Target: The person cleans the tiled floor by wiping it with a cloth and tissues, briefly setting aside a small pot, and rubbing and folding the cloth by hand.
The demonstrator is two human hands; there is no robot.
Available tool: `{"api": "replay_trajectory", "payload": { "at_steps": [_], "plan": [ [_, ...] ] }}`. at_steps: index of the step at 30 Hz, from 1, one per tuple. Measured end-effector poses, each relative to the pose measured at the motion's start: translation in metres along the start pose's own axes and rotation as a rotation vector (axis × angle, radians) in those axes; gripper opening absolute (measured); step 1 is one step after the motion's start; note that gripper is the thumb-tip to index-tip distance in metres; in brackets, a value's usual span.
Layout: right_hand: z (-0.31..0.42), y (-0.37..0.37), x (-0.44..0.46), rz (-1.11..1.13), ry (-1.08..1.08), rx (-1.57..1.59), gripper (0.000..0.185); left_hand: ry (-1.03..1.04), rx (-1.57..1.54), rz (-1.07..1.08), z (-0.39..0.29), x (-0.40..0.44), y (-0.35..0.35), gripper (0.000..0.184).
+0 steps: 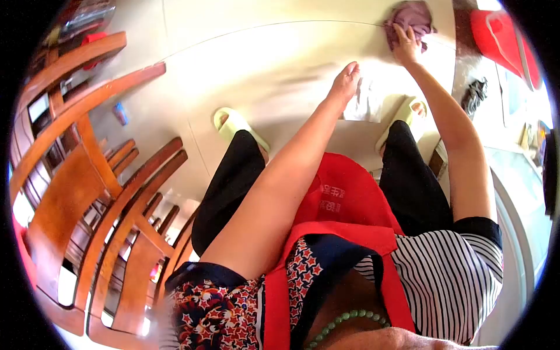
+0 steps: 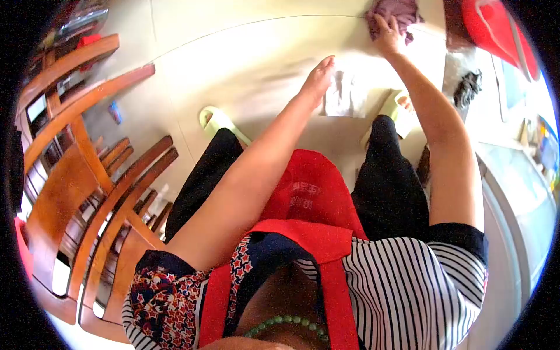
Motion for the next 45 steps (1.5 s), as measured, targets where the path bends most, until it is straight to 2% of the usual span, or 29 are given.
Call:
{"api": "replay_trajectory", "payload": {
  "at_steps": [1,3,4,5,7,9,10,11,13,15,16,17,20,22,24,26,27,28,29,30,31,33,36,37,39,40,43,44,45],
  "plan": [
    [0.034,0.003,-0.005,0.032,-0.071,-0.041,0.061,0.000,-0.079,-0.074,-0.001,-0.009,-0.006,0.061],
    [0.087,0.033,-0.010,0.102,-0.220,-0.014,0.058,0.026,0.058,-0.275,-0.003,-0.015,-0.026,0.061],
    [0.127,0.018,-0.024,0.191,-0.292,-0.081,0.060,0.035,0.091,-0.328,0.001,-0.015,-0.035,0.062],
    [0.154,0.048,-0.021,0.121,-0.526,-0.207,0.062,0.050,0.129,-0.381,0.003,-0.013,-0.045,0.063],
    [0.212,0.045,-0.037,0.319,-0.582,-0.161,0.065,0.070,0.163,-0.510,0.003,-0.010,-0.065,0.064],
    [0.261,0.051,-0.053,0.470,-0.814,-0.385,0.068,0.167,0.124,-0.672,0.005,-0.011,-0.086,0.063],
    [0.280,0.047,-0.063,0.481,-0.883,-0.313,0.067,0.215,0.023,-0.712,-0.001,-0.018,-0.096,0.059],
    [0.299,0.044,-0.074,0.493,-0.952,-0.243,0.067,0.242,0.000,-0.880,0.011,-0.018,-0.108,0.054],
    [0.321,0.045,-0.099,0.539,-1.033,-0.319,0.058,0.311,-0.421,-0.814,0.023,-0.021,-0.124,0.056],
    [0.308,0.057,-0.116,0.711,-0.745,-0.046,0.050,0.120,-0.816,-0.963,0.055,-0.019,-0.116,0.055],
    [0.305,0.075,-0.125,0.833,-0.509,0.080,0.053,0.153,-0.929,-1.053,0.051,-0.032,-0.118,0.055],
    [0.302,0.087,-0.138,0.858,-0.498,0.053,0.054,-0.001,-0.988,-1.003,0.054,-0.046,-0.114,0.058],
    [0.307,0.047,-0.187,0.878,-0.463,-0.010,0.051,-0.148,-1.332,-1.070,0.066,-0.078,-0.111,0.068],
    [0.291,0.047,-0.180,0.711,-0.687,0.149,0.040,-0.069,-1.334,-1.035,0.062,-0.062,-0.097,0.062],
    [0.265,0.107,-0.167,0.396,-1.136,0.445,0.029,0.150,-1.235,-0.904,0.060,-0.030,-0.104,0.051],
    [0.237,0.065,-0.125,0.394,-0.550,0.882,0.005,0.330,-1.014,-0.790,0.025,-0.020,-0.096,0.036],
    [0.231,0.033,-0.109,0.352,-0.525,1.030,0.013,0.529,-0.677,-0.666,-0.011,-0.017,-0.094,0.031],
    [0.225,0.001,-0.093,0.306,-0.508,1.175,0.022,0.556,-0.698,-0.777,-0.030,-0.009,-0.085,0.029],
    [0.214,-0.004,-0.073,0.064,-0.573,1.238,0.032,0.535,-0.587,-0.668,-0.068,-0.017,-0.075,0.035],
    [0.201,-0.008,-0.056,-0.193,-0.623,1.262,0.043,0.592,-0.375,-0.691,-0.090,-0.014,-0.070,0.039],
    [0.186,-0.024,-0.047,-0.046,-0.377,1.381,0.052,0.690,-0.263,-0.624,-0.109,-0.001,-0.062,0.041],
    [0.167,-0.073,-0.043,-0.186,-0.364,1.480,0.055,0.748,-0.082,-0.392,-0.133,0.016,-0.042,0.041],
    [0.119,-0.059,-0.025,-0.575,-0.364,0.910,0.054,0.712,0.047,-0.183,-0.139,0.027,-0.018,0.041],
    [0.095,-0.025,-0.008,-0.331,-0.135,1.229,0.056,0.655,0.170,-0.172,-0.123,0.045,-0.014,0.047],
    [0.067,0.020,-0.009,-0.371,-0.105,0.512,0.065,0.524,0.167,-0.062,-0.091,0.056,-0.010,0.055],
    [0.063,0.038,-0.012,-0.272,-0.012,0.502,0.072,0.498,0.298,-0.124,-0.058,0.075,-0.008,0.061],
    [0.078,0.011,-0.015,-0.240,0.066,0.511,0.075,0.831,0.637,-0.413,-0.060,0.052,0.001,0.063],
    [0.098,0.002,-0.014,-0.176,0.067,0.511,0.075,0.948,0.616,-0.493,-0.066,0.045,-0.008,0.061],
    [0.112,0.004,-0.009,-0.181,0.017,0.525,0.072,0.929,0.680,-0.481,-0.077,0.039,-0.017,0.062]
  ]
}}
Point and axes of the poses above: each hand's wrist, its own x-axis towards the middle knuckle, its own y-axis out of the palm, z = x × y, the point moved 6 cm from there along x, towards the middle knuckle, and after that the axes turned 3 degrees about y, right-handed, at the moved point
